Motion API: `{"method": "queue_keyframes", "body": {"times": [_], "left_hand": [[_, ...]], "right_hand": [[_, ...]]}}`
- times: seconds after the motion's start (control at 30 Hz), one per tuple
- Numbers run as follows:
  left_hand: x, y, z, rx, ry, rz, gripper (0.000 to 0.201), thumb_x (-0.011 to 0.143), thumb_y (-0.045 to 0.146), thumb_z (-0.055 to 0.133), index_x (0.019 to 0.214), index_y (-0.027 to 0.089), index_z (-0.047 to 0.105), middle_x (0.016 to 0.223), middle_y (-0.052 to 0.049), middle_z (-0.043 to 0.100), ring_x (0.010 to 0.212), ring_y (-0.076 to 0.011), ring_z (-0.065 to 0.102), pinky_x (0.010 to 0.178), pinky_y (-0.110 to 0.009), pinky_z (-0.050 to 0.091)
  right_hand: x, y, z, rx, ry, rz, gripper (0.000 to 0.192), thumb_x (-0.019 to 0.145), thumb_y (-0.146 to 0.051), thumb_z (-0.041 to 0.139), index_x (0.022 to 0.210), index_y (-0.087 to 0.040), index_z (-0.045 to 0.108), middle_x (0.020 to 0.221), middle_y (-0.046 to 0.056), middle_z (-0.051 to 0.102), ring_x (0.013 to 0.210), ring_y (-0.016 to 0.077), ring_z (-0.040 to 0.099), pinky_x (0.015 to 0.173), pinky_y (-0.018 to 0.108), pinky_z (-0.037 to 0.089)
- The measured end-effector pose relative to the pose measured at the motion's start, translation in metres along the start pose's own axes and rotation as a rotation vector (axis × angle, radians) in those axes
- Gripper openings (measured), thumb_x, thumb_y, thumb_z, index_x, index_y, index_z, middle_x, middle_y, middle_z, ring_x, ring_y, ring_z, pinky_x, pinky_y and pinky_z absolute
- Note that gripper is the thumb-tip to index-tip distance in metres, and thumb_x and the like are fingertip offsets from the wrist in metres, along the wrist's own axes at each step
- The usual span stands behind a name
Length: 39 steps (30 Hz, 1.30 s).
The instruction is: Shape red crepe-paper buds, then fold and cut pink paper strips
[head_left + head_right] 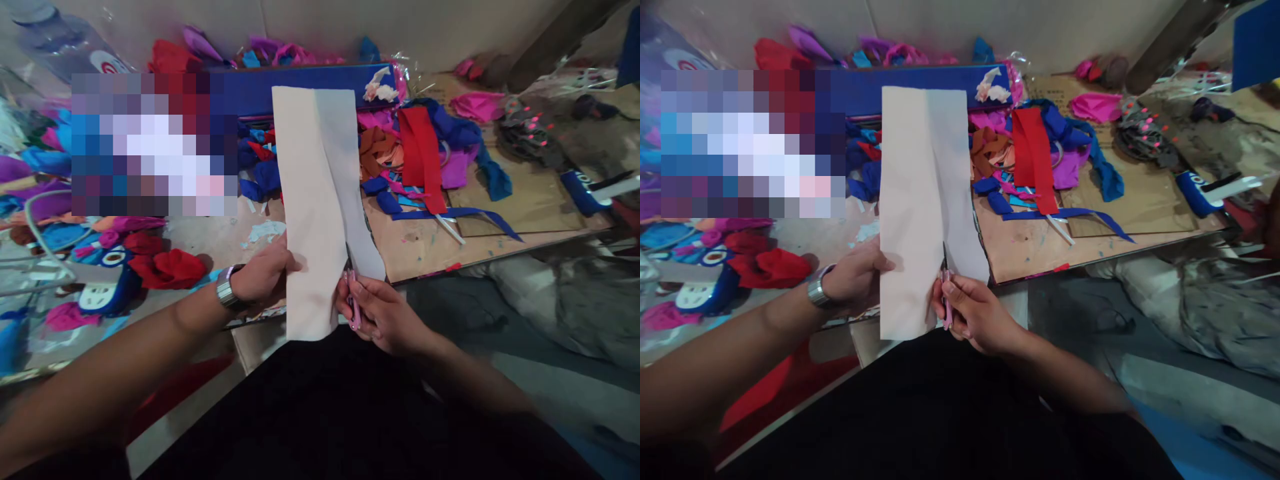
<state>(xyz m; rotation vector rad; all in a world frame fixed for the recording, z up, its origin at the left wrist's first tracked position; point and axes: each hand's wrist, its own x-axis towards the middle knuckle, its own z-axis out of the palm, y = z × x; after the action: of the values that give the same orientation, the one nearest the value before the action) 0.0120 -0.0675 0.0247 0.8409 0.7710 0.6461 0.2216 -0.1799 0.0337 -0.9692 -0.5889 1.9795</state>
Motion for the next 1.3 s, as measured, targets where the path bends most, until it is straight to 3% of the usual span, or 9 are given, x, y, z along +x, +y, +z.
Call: {"method": "queue_keyframes", "body": {"times": [0.1,0.2,0.4,0.67,0.83,1.3], "left_hand": [[0.002,0.006,0.008,-0.095,-0.024,-0.035,0.057,0.059,0.019,0.070,0.116,0.017,0.066,0.103,-0.007,0.077,0.088,-0.0272,0.073,0.079,-0.040,0.062],[0.006,0.012,0.014,-0.153,0.040,-0.019,0.064,0.063,0.020,0.073,0.127,0.017,0.064,0.108,-0.008,0.078,0.094,-0.0309,0.076,0.088,-0.046,0.063],[0.010,0.009,0.011,-0.087,0.192,0.014,0.067,0.068,0.020,0.080,0.133,0.018,0.063,0.108,-0.006,0.079,0.097,-0.0294,0.077,0.088,-0.042,0.064],[0.005,0.004,0.014,-0.116,0.141,0.030,0.071,0.070,0.017,0.080,0.139,0.021,0.061,0.117,-0.007,0.080,0.102,-0.0312,0.078,0.091,-0.047,0.065],[0.006,0.004,0.015,-0.120,0.192,0.050,0.069,0.067,0.018,0.079,0.135,0.023,0.066,0.119,-0.005,0.080,0.109,-0.0350,0.076,0.095,-0.048,0.065],[0.007,0.005,0.013,-0.123,0.209,0.057,0.067,0.070,0.016,0.075,0.136,0.021,0.065,0.115,-0.008,0.079,0.100,-0.0329,0.078,0.090,-0.050,0.066]], "right_hand": [[-0.001,0.000,0.000,-0.003,-0.019,0.012,0.036,0.103,-0.051,0.066,0.094,-0.017,0.059,0.075,-0.004,0.061,0.039,-0.0007,0.027,0.037,0.016,0.020],[-0.003,0.001,-0.001,0.001,-0.029,0.035,0.034,0.104,-0.050,0.066,0.098,-0.017,0.060,0.076,-0.004,0.062,0.039,-0.0006,0.028,0.037,0.016,0.021],[-0.004,0.005,-0.003,0.019,-0.044,0.068,0.034,0.105,-0.051,0.064,0.105,-0.016,0.062,0.077,-0.003,0.062,0.040,-0.0005,0.032,0.038,0.016,0.022],[-0.004,0.003,-0.001,-0.008,-0.035,0.048,0.031,0.109,-0.048,0.059,0.105,-0.017,0.061,0.080,-0.003,0.061,0.040,-0.0008,0.035,0.039,0.015,0.023],[-0.004,0.007,0.000,-0.003,-0.053,0.037,0.031,0.110,-0.047,0.057,0.104,-0.017,0.061,0.080,-0.003,0.061,0.041,-0.0005,0.035,0.039,0.015,0.025],[-0.002,0.013,0.000,-0.023,-0.078,0.018,0.035,0.111,-0.047,0.057,0.093,-0.017,0.059,0.082,-0.003,0.063,0.041,-0.0017,0.036,0.040,0.016,0.027]]}}
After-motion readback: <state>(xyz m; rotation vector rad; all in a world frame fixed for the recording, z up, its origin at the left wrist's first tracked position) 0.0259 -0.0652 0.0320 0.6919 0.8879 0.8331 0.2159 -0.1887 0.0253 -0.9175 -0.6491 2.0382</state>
